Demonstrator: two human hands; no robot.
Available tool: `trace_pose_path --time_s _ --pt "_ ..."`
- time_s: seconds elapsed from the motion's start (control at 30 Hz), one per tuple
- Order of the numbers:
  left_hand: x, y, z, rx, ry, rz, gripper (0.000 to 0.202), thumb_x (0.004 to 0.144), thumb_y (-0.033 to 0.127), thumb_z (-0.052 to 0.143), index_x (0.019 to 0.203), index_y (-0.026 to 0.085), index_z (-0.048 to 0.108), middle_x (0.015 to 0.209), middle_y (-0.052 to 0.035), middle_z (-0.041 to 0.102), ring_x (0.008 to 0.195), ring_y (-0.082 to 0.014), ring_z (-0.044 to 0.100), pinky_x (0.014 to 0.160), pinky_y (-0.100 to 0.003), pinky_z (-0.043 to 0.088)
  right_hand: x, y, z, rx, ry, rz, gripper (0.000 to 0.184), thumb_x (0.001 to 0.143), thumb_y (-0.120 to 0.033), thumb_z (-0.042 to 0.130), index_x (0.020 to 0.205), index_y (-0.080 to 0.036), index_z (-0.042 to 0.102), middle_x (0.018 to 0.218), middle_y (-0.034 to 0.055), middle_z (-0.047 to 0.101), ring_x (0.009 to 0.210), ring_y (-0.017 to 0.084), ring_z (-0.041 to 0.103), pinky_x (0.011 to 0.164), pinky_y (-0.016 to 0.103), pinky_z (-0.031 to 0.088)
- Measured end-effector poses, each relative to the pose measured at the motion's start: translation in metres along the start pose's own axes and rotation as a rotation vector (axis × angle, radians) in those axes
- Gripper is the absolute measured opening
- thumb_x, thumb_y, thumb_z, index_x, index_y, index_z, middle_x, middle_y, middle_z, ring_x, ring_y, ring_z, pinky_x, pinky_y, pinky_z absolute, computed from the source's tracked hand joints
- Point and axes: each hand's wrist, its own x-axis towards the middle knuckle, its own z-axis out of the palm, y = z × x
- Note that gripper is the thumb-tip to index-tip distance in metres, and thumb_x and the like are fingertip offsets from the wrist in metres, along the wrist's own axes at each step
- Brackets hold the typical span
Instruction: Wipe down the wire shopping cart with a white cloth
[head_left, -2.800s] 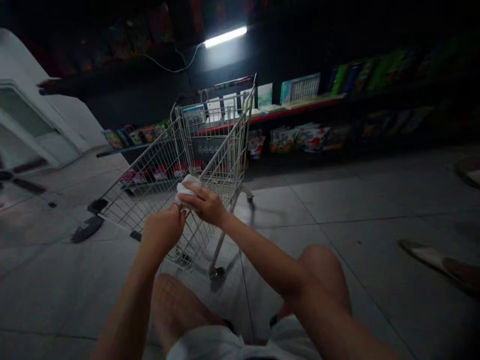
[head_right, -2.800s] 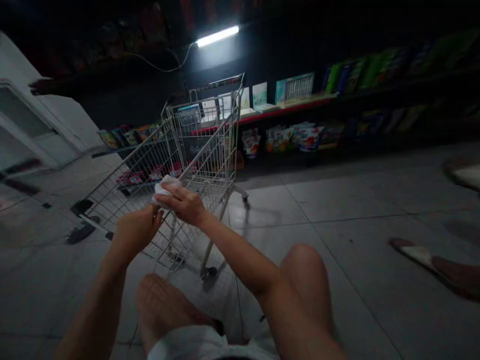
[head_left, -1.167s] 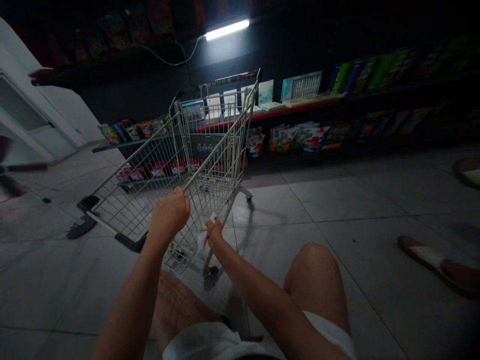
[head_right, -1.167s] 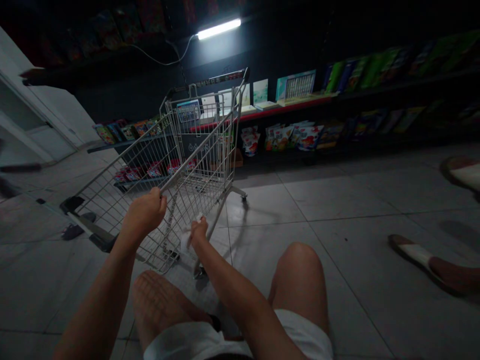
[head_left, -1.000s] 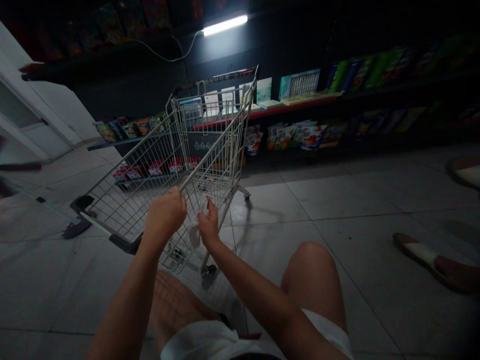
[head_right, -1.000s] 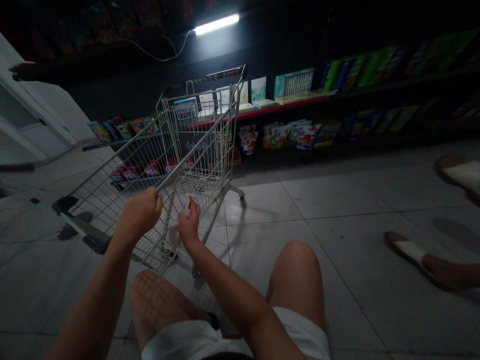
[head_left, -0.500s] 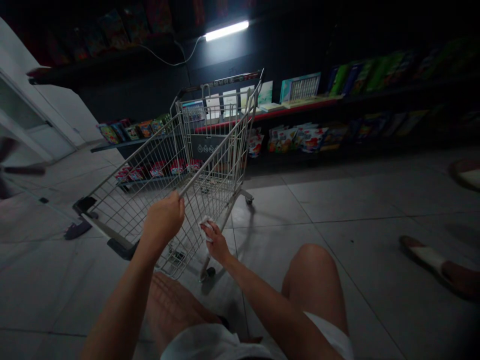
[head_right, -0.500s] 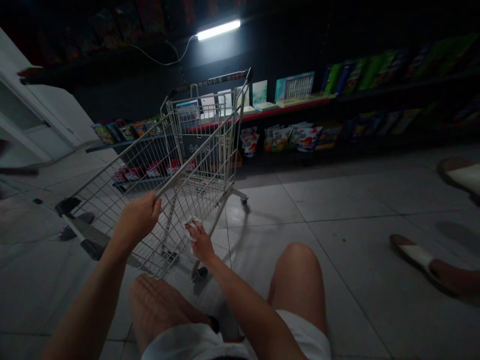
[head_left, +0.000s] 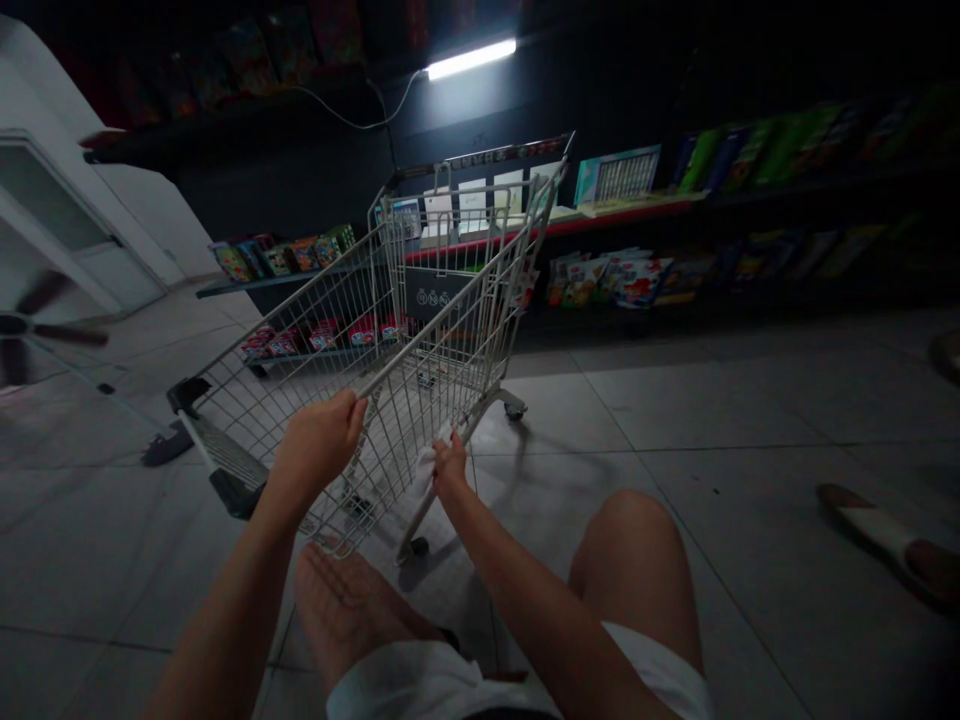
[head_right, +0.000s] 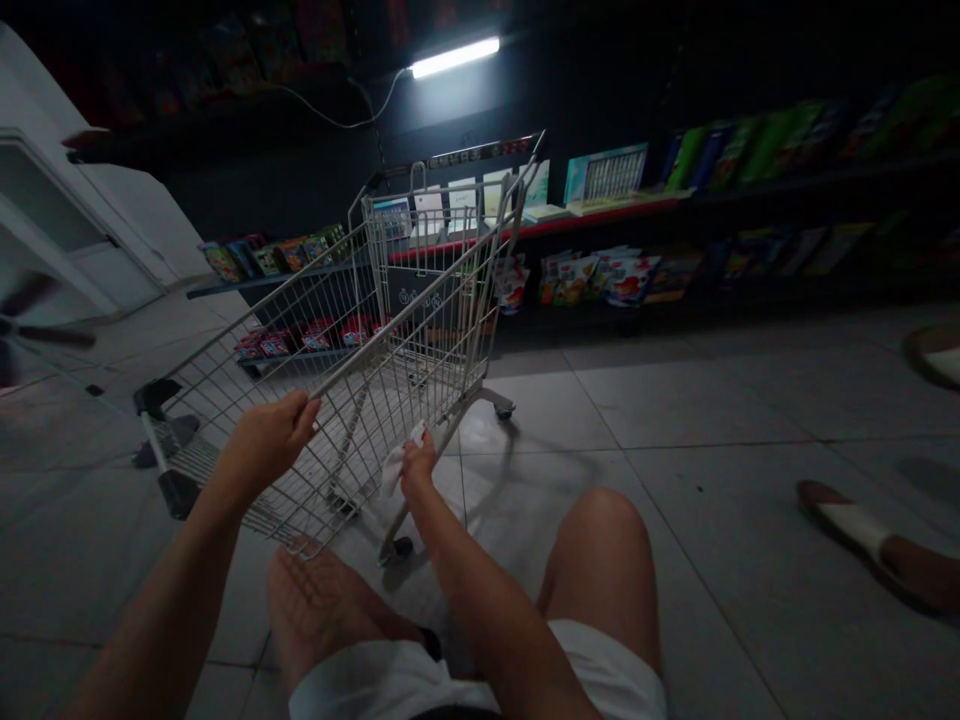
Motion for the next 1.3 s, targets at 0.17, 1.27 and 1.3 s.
trace_pose_path --time_s 0.17,1.27,1.3 --pt "-0.004 0.002 0.0 0.012 0.021 -0.003 0.042 0.101 0.042 0.026 0.095 0.019 0.061 0.084 -0.0084 0.074 0.076 -0.0229 0.069 0.062 -0.032 0.036 -0.034 -0.115 0.059 -0.313 -0.138 -0.571 0.065 0.08 -0.017 0.044 0.145 -0.026 0.043 0.141 0.0062 0.051 0.121 0.018 0.058 0.099 0.034 0.055" --pt "0.043 0.002 -0.006 -0.008 0.063 0.154 0.041 0.102 0.041 0.025 0.095 0.019 0.059 0.099 -0.0084 0.072 0.091 -0.0218 0.066 0.066 -0.03 0.039 0.045 -0.168 0.047 -0.821 -0.191 -1.156 0.069 0.077 -0.002 0.046 0.143 -0.023 0.048 0.157 0.0071 0.03 0.147 0.023 0.033 0.116 0.04 0.044" --pt "0.052 0.009 -0.008 -0.026 0.05 0.176 0.042 0.102 0.041 0.025 0.095 0.019 0.06 0.101 -0.0089 0.072 0.092 -0.0216 0.066 0.068 -0.03 0.041 0.035 -0.141 0.042 -0.83 -0.205 -1.143 0.071 0.076 -0.004 0.048 0.145 -0.021 0.045 0.159 0.009 0.028 0.148 0.024 0.031 0.116 0.039 0.044"
